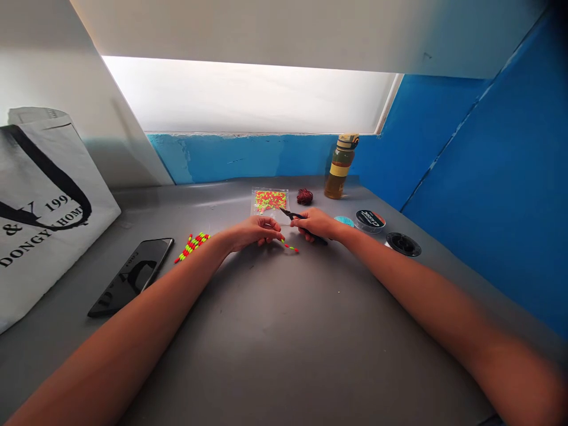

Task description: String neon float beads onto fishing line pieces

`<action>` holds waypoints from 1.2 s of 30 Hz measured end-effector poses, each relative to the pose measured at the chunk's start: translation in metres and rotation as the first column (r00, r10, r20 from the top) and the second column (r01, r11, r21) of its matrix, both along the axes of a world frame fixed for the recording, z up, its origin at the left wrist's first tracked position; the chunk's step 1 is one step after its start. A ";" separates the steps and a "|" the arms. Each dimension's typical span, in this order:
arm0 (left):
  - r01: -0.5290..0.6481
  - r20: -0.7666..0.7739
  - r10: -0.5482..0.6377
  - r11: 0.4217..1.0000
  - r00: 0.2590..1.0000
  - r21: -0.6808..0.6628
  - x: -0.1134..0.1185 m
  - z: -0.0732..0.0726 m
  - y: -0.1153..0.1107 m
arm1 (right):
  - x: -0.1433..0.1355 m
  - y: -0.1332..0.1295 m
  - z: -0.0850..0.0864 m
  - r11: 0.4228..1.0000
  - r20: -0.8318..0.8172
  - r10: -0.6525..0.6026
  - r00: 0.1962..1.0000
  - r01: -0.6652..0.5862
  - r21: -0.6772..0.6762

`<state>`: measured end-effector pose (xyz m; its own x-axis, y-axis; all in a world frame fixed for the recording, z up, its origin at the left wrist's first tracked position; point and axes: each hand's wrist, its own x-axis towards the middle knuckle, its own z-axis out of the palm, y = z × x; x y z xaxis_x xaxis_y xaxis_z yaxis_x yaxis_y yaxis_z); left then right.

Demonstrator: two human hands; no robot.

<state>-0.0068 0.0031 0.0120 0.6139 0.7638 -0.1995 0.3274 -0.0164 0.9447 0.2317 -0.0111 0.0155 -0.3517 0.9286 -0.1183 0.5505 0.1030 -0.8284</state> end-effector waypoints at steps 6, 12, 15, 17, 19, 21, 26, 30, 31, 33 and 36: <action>0.046 -0.015 -0.045 0.999 0.999 0.017 -0.001 0.000 -0.001 | 0.000 0.001 -0.003 1.000 0.025 0.020 0.999 -0.021 0.021; 0.102 0.009 -0.102 0.995 0.995 -0.001 -0.001 0.005 -0.006 | -0.004 -0.002 -0.001 1.000 0.052 0.003 0.999 -0.004 0.020; 0.048 0.062 -0.045 0.997 0.997 -0.059 -0.002 0.006 -0.006 | -0.005 -0.003 0.001 1.000 0.101 -0.012 0.995 0.009 0.028; -0.043 0.136 0.058 0.993 0.989 -0.110 -0.003 0.005 -0.005 | -0.006 -0.004 0.002 1.000 0.108 -0.014 0.994 0.011 0.027; -0.138 0.206 0.170 0.977 0.964 -0.165 -0.004 0.003 -0.004 | -0.007 -0.004 0.002 1.000 0.122 -0.013 0.992 0.010 0.024; -0.194 0.240 0.238 0.962 0.941 -0.193 -0.004 0.001 -0.003 | -0.008 -0.004 0.001 0.999 0.161 -0.011 0.987 0.006 0.036; -0.207 0.229 0.231 0.970 0.946 -0.125 -0.001 -0.004 -0.003 | -0.010 -0.008 0.002 0.994 0.263 -0.008 0.965 -0.021 0.109; -0.235 0.200 0.261 0.961 0.944 -0.146 0.000 -0.005 -0.003 | -0.010 -0.013 0.010 0.993 0.299 0.041 0.953 -0.073 0.096; -0.247 0.183 0.274 0.956 0.944 -0.156 0.000 -0.004 -0.003 | -0.009 -0.014 0.012 0.993 0.317 0.043 0.948 -0.075 0.091; -0.257 0.145 0.282 0.952 0.948 -0.165 0.001 -0.002 -0.003 | -0.005 -0.013 0.017 0.992 0.350 0.014 0.937 -0.057 0.111; -0.235 0.088 0.250 0.960 0.964 -0.151 0.003 0.001 -0.005 | 0.004 -0.010 0.027 0.988 0.336 -0.054 0.940 0.003 0.152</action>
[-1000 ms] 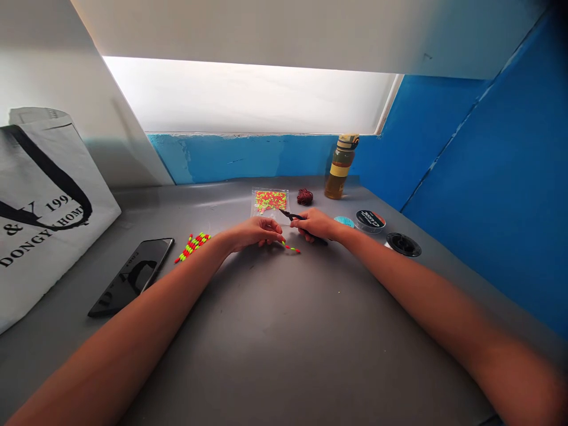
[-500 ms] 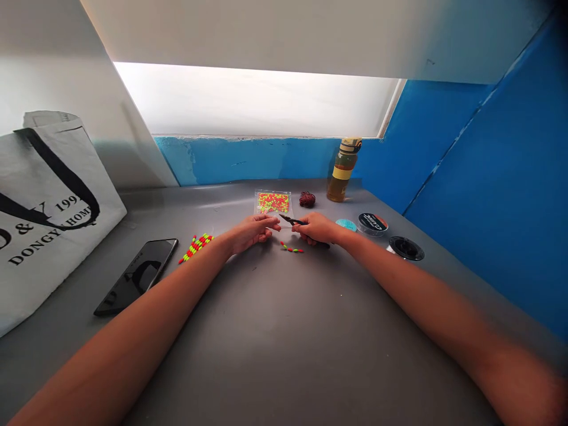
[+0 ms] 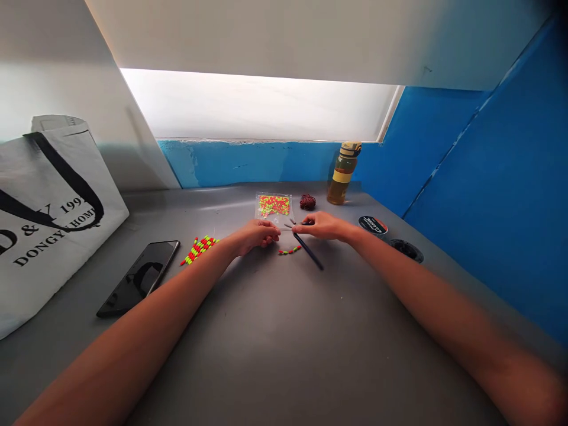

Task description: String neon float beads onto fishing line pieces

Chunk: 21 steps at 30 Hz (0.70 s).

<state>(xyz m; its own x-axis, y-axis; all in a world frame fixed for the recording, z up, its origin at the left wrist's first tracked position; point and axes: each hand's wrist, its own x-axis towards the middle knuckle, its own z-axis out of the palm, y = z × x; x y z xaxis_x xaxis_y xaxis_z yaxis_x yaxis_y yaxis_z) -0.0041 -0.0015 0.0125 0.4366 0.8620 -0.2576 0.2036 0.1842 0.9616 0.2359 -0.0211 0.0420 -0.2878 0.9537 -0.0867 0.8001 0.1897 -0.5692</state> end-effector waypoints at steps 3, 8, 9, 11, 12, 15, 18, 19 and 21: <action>0.044 -0.060 -0.042 0.998 0.997 0.036 0.000 0.001 -0.002 | 0.009 0.000 0.014 0.997 -0.074 -0.045 0.996 0.041 -0.061; 0.112 -0.145 -0.095 0.987 0.985 0.113 -0.002 0.002 -0.004 | 0.003 -0.018 0.033 0.926 -0.243 0.128 0.962 -0.204 -0.319; 0.123 -0.160 -0.104 0.985 0.982 0.119 -0.002 0.003 -0.004 | -0.002 -0.023 0.033 0.905 -0.243 0.153 0.958 -0.235 -0.355; 0.137 -0.190 -0.111 0.982 0.976 0.129 -0.002 0.004 -0.005 | -0.014 -0.032 0.030 0.869 -0.219 0.198 0.956 -0.274 -0.412; 0.146 -0.200 -0.118 0.981 0.973 0.130 -0.002 0.004 -0.005 | -0.020 -0.035 0.027 0.850 -0.189 0.224 0.956 -0.287 -0.441; 0.196 -0.244 -0.157 0.970 0.957 0.143 -0.004 0.003 -0.002 | -0.035 -0.044 0.017 0.831 -0.076 0.313 0.947 -0.311 -0.462; 0.251 -0.326 -0.182 0.950 0.928 0.186 -0.009 0.001 0.002 | -0.043 -0.051 0.010 0.845 0.094 0.395 0.914 -0.321 -0.427; 0.268 -0.354 -0.186 0.943 0.917 0.199 -0.011 0.002 0.004 | -0.045 -0.052 0.009 0.864 0.158 0.401 0.902 -0.315 -0.394; 0.304 -0.398 -0.201 0.929 0.895 0.213 -0.013 0.003 0.005 | -0.048 -0.056 0.008 0.906 0.274 0.386 0.881 -0.307 -0.290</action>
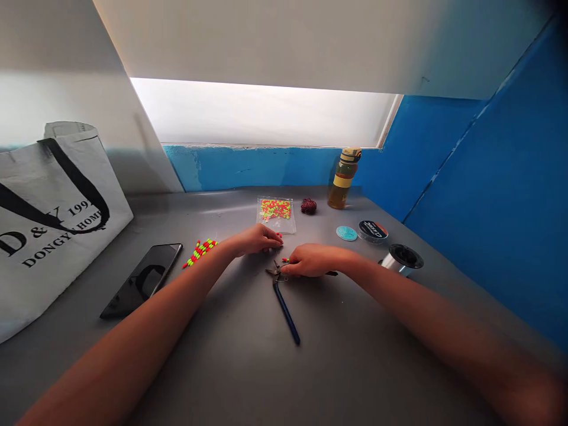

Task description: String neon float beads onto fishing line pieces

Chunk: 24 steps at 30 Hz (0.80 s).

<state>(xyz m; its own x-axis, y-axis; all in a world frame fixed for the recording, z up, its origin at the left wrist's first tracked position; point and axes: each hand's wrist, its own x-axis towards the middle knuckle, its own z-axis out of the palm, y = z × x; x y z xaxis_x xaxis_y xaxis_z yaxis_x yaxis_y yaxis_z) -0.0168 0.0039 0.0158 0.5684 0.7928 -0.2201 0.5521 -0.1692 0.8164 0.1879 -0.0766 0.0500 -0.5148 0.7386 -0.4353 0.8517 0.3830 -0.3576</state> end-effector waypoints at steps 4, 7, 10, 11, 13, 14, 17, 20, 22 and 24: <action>0.074 -0.049 -0.070 0.995 0.996 0.070 0.001 0.008 -0.003 | -0.004 -0.004 0.001 0.978 0.055 0.021 0.998 -0.032 0.204; 0.114 -0.088 -0.103 0.983 0.991 0.145 0.005 0.012 -0.006 | -0.004 -0.005 0.002 0.976 0.070 0.012 0.997 -0.027 0.216; 0.155 -0.119 -0.132 0.966 0.984 0.206 0.007 0.013 -0.007 | -0.003 -0.003 0.001 0.973 0.088 0.021 0.996 -0.040 0.226; 0.162 -0.123 -0.137 0.962 0.983 0.218 0.007 0.013 -0.007 | -0.002 -0.002 0.000 0.971 0.089 0.028 0.996 -0.048 0.235; 0.162 -0.143 -0.128 0.952 0.981 0.259 0.007 0.014 -0.007 | -0.001 -0.001 -0.003 0.963 0.084 0.045 0.995 -0.065 0.262; 0.160 -0.163 -0.115 0.943 0.980 0.293 0.007 0.014 -0.007 | -0.001 0.000 -0.004 0.957 0.082 0.054 0.995 -0.074 0.279; 0.169 -0.263 -0.055 0.885 0.963 0.434 0.008 0.016 -0.009 | 0.000 0.001 -0.008 0.932 0.079 0.077 0.994 -0.100 0.350; 0.211 -0.381 0.011 0.816 0.924 0.538 0.009 0.018 -0.012 | 0.001 0.002 -0.010 0.916 0.073 0.095 0.993 -0.115 0.384; 0.217 -0.412 0.047 0.793 0.910 0.570 0.009 0.020 -0.013 | 0.002 0.002 -0.010 0.917 0.062 0.099 0.993 -0.116 0.382; 0.174 -0.391 0.085 0.795 0.916 0.581 0.006 0.021 -0.012 | 0.002 0.002 -0.009 0.924 0.048 0.091 0.995 -0.103 0.368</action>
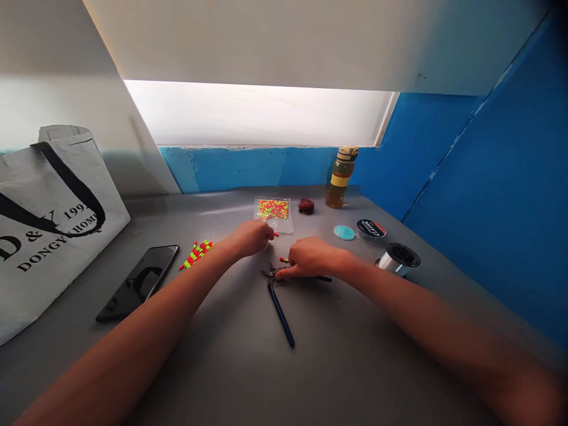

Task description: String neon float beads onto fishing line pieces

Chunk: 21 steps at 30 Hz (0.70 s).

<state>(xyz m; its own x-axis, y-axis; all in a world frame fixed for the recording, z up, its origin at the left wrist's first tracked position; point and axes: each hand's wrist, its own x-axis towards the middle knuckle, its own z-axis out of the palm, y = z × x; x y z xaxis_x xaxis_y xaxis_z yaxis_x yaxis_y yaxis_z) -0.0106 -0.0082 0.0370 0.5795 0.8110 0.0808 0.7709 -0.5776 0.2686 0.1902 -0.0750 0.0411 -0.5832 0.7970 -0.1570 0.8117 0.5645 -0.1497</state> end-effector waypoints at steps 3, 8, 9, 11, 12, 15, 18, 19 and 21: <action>-0.078 0.076 0.079 0.997 0.994 -0.023 -0.006 0.002 0.003 | 0.003 0.003 0.003 0.999 -0.032 -0.029 0.999 0.028 -0.036; -0.091 0.087 0.094 0.995 0.992 -0.033 -0.005 -0.003 0.006 | 0.021 0.028 0.000 0.973 -0.197 -0.137 0.971 0.169 0.155; -0.072 0.077 0.074 0.997 0.994 -0.035 -0.004 -0.005 0.006 | 0.025 0.036 -0.003 0.953 -0.248 -0.152 0.957 0.208 0.220; -0.033 0.061 0.035 0.999 0.998 -0.038 0.000 -0.010 0.005 | 0.032 0.052 -0.010 0.915 -0.281 -0.188 0.941 0.272 0.300; 0.000 0.061 0.002 0.999 0.998 -0.041 0.002 -0.012 0.004 | 0.035 0.059 -0.014 0.910 -0.265 -0.187 0.946 0.269 0.315; 0.107 0.060 -0.105 0.994 0.993 -0.026 0.007 -0.020 0.004 | 0.036 0.074 -0.027 0.937 -0.199 -0.047 0.979 0.112 0.330; 0.136 0.016 -0.136 0.991 0.991 -0.011 0.009 -0.029 0.005 | 0.032 0.079 -0.038 0.927 -0.219 -0.012 0.976 0.093 0.365; 0.139 0.002 -0.139 0.990 0.990 -0.003 0.010 -0.032 0.005 | 0.030 0.080 -0.041 0.922 -0.229 -0.022 0.973 0.108 0.372; 0.117 -0.018 -0.117 0.993 0.993 0.023 0.009 -0.036 0.006 | 0.028 0.081 -0.044 0.915 -0.246 -0.042 0.968 0.136 0.379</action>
<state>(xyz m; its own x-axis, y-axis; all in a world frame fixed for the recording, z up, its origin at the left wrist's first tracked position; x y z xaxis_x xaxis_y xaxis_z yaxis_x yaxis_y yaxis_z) -0.0015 -0.0024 0.0013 0.6717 0.7355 0.0889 0.7020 -0.6702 0.2410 0.2179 0.0055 -0.0030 -0.4891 0.8171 0.3053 0.8317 0.5423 -0.1190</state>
